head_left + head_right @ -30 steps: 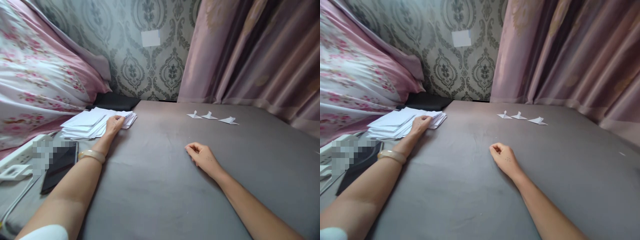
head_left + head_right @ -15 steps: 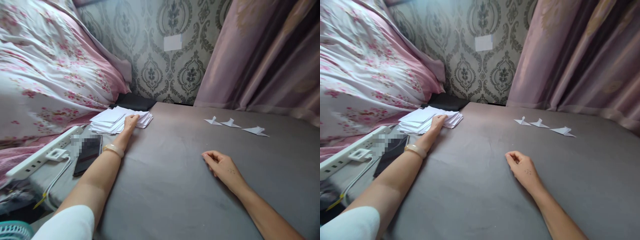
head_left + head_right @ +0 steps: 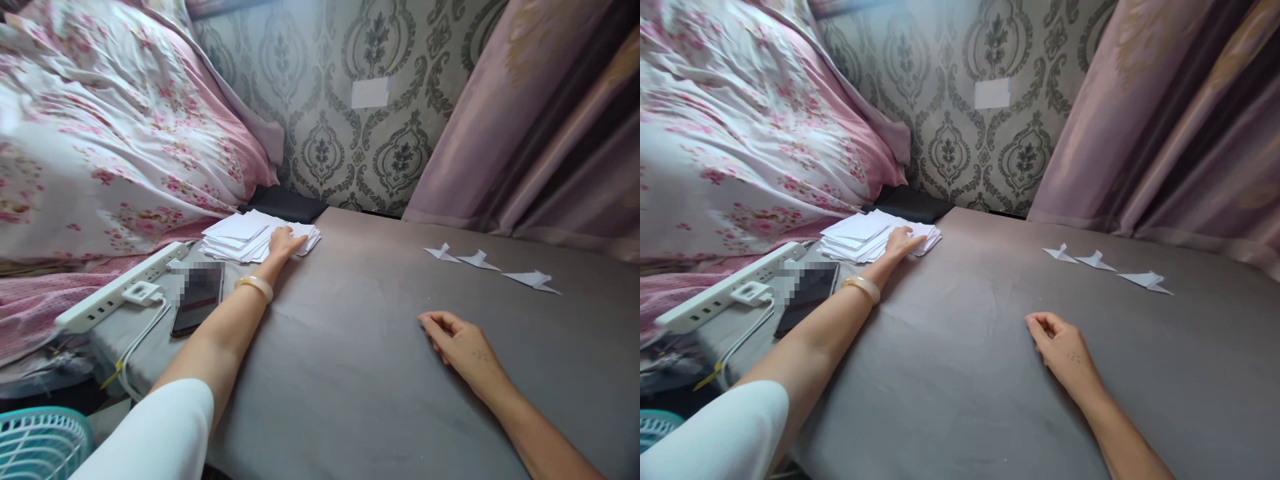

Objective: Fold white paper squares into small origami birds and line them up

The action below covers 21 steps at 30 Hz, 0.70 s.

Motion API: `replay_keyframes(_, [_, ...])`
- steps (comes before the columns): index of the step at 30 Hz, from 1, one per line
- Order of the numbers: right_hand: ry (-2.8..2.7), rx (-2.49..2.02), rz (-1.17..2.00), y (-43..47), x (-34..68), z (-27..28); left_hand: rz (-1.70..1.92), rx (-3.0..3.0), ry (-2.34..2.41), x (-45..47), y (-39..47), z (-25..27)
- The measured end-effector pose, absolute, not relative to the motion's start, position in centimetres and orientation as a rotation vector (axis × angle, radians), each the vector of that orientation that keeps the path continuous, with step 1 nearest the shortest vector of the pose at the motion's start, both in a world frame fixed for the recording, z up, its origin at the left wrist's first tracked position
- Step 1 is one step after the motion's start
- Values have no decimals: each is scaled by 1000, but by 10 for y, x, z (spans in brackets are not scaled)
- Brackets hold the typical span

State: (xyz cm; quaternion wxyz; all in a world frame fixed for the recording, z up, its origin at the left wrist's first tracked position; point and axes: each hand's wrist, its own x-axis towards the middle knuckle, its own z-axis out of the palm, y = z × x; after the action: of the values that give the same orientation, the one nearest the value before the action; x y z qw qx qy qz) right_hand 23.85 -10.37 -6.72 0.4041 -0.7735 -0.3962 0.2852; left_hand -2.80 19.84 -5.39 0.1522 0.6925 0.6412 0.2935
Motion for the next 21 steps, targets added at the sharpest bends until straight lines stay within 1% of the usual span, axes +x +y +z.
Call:
replay_keyframes(9, [-1019,-1970,690,-104,240,-71,445,2178,1934,-23,211,-33])
replay_keyframes(21, [-1046,-1946,686,-101,242,-73,423,2456,1890,-33,203,-32])
